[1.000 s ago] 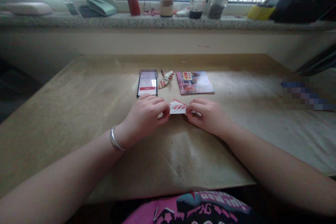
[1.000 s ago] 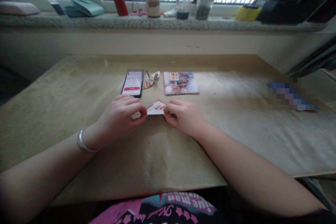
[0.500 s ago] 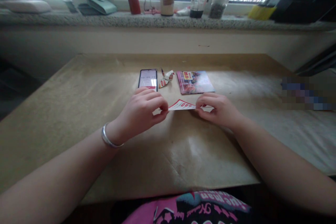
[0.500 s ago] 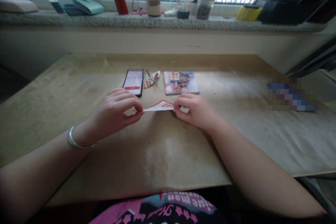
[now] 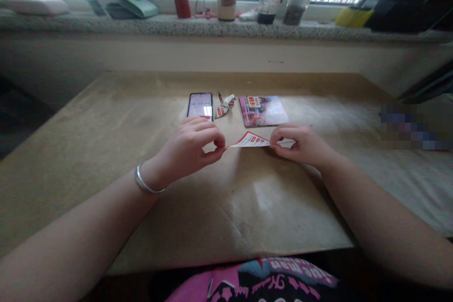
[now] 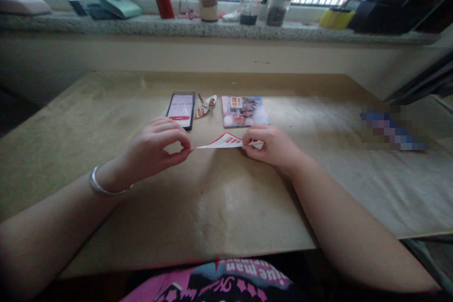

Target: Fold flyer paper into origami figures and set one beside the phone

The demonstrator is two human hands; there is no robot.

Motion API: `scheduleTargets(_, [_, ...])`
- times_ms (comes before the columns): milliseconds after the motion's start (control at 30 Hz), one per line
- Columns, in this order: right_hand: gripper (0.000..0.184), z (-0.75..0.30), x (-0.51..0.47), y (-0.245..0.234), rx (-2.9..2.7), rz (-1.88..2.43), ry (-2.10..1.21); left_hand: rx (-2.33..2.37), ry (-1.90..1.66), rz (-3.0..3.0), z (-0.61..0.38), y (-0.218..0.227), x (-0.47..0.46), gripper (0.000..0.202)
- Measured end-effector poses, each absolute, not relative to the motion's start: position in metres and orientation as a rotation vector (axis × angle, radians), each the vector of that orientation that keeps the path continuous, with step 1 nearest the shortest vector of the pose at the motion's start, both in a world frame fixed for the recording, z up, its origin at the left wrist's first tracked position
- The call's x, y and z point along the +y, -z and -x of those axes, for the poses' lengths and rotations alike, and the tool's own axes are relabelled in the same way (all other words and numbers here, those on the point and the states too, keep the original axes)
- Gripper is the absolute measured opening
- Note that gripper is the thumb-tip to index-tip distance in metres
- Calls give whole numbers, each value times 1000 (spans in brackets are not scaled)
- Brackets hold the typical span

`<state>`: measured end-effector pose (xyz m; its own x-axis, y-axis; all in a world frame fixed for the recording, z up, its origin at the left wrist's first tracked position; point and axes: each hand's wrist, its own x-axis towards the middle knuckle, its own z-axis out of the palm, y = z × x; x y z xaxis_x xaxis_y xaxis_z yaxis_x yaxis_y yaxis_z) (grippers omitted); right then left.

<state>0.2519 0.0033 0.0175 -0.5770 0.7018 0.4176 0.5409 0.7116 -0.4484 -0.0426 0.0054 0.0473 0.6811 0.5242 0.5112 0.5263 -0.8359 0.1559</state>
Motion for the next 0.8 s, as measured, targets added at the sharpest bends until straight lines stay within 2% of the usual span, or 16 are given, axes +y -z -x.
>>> scheduleTargets(200, [9, -247, 4, -14, -2449, 933, -356, -1022, 1026, 3098, 44, -48, 2, 11])
scheduleTargets(300, [11, -239, 3, -13, -2549, 848, -237, -1050, 899, 3117, 43, -41, 4, 12])
scheduleTargets(467, [20, -228, -1, -8, -2649, 786, -67, -1017, 536, 3147, 40, -23, 9, 30])
scheduleTargets(633, [21, -226, -1, -2, -2578, 764, -116, -1098, 286, 3106, 36, -11, 12, 49])
scheduleTargets(800, [18, -226, 3, -1, -2601, 865, -94, -1017, 287, 3144, 35, -17, 6, 47])
